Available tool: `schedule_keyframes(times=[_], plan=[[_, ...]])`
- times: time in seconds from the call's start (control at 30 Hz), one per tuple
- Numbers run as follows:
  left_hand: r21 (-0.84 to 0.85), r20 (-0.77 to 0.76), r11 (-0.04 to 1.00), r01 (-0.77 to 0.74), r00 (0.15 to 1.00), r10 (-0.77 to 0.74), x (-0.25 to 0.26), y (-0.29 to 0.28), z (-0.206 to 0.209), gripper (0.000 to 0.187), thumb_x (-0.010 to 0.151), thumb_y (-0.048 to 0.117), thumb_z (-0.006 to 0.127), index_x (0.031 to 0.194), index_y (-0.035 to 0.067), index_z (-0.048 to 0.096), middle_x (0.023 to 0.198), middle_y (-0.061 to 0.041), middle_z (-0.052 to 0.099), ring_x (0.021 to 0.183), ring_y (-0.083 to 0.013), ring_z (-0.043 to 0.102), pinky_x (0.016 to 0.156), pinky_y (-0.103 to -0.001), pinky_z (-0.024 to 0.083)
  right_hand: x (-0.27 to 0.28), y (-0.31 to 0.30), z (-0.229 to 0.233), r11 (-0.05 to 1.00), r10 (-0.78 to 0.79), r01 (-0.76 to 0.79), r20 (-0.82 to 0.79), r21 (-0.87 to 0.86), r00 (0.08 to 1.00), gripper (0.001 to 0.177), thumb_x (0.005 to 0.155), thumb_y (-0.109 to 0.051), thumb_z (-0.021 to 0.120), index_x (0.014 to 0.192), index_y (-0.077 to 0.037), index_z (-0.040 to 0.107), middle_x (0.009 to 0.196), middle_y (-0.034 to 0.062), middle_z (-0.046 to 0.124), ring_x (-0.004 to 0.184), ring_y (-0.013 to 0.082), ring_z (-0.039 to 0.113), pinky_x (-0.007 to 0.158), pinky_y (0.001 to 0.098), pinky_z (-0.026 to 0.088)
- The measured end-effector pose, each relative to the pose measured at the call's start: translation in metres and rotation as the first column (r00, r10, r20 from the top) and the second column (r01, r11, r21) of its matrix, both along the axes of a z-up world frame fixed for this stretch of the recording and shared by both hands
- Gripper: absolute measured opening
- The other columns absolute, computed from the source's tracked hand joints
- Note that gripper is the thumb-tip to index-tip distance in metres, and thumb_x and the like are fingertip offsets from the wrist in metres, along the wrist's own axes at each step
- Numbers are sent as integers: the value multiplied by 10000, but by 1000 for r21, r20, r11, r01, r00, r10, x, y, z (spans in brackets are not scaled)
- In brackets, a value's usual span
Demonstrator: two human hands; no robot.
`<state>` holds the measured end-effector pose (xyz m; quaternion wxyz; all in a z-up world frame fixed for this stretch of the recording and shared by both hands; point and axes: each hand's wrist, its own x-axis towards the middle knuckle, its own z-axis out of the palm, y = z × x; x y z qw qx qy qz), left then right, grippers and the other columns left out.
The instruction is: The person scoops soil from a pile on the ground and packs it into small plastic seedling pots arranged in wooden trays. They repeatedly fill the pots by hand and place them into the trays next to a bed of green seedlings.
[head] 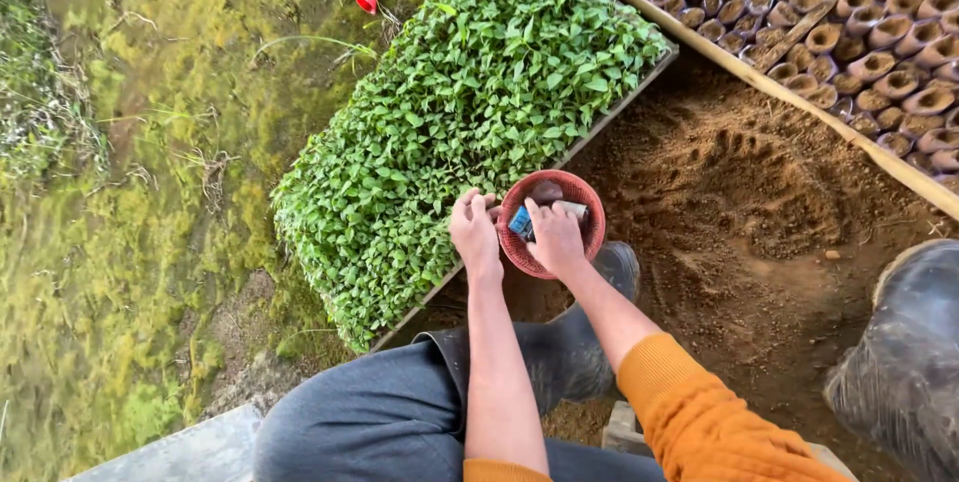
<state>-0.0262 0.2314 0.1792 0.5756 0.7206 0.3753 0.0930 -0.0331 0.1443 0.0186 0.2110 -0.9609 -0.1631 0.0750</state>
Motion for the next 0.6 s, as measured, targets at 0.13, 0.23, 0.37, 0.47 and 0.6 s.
schedule_keyframes(times=[0.13,0.23,0.37,0.47,0.6], plan=[[33,-92,996,77,993,-73,-6,32,-59,391,934,190,571,1274,3,625,1030,-154,749,741,-164,732,596,-249,618,9,-23,15,992,-10,10,-4,130,1000,1005,652,-342,828,1512,-76,382,1092,167,721,1055,339,633,915,467,507],[146,-333,946,291,915,-230,-10,45,-107,317,923,178,594,1213,100,693,983,-84,780,741,-137,761,641,-280,640,11,-41,9,966,-34,84,-200,247,979,1110,619,-352,832,1566,-97,313,1167,160,708,1115,373,621,961,494,519],[72,-607,832,551,686,-402,-7,45,-178,386,934,157,589,1313,186,655,1093,-162,728,896,-275,730,705,-359,637,10,-51,21,944,-23,143,-375,297,927,1128,667,-348,842,1593,-132,236,1273,105,675,1217,365,583,1030,524,503],[66,-766,701,710,486,-421,-11,38,-214,466,880,301,674,1341,242,636,1189,-150,708,1106,-338,709,899,-471,612,8,-53,26,938,-24,166,-419,306,908,1086,709,-305,830,1594,-129,224,1298,134,667,1229,408,587,1045,555,487],[86,-790,690,719,471,-392,-10,20,-210,529,836,275,763,1309,84,623,1173,-202,718,1108,-388,704,907,-541,579,12,-54,39,935,-17,180,-468,306,884,1004,762,-279,786,1585,-150,225,1316,132,662,1234,420,597,1057,566,479]])
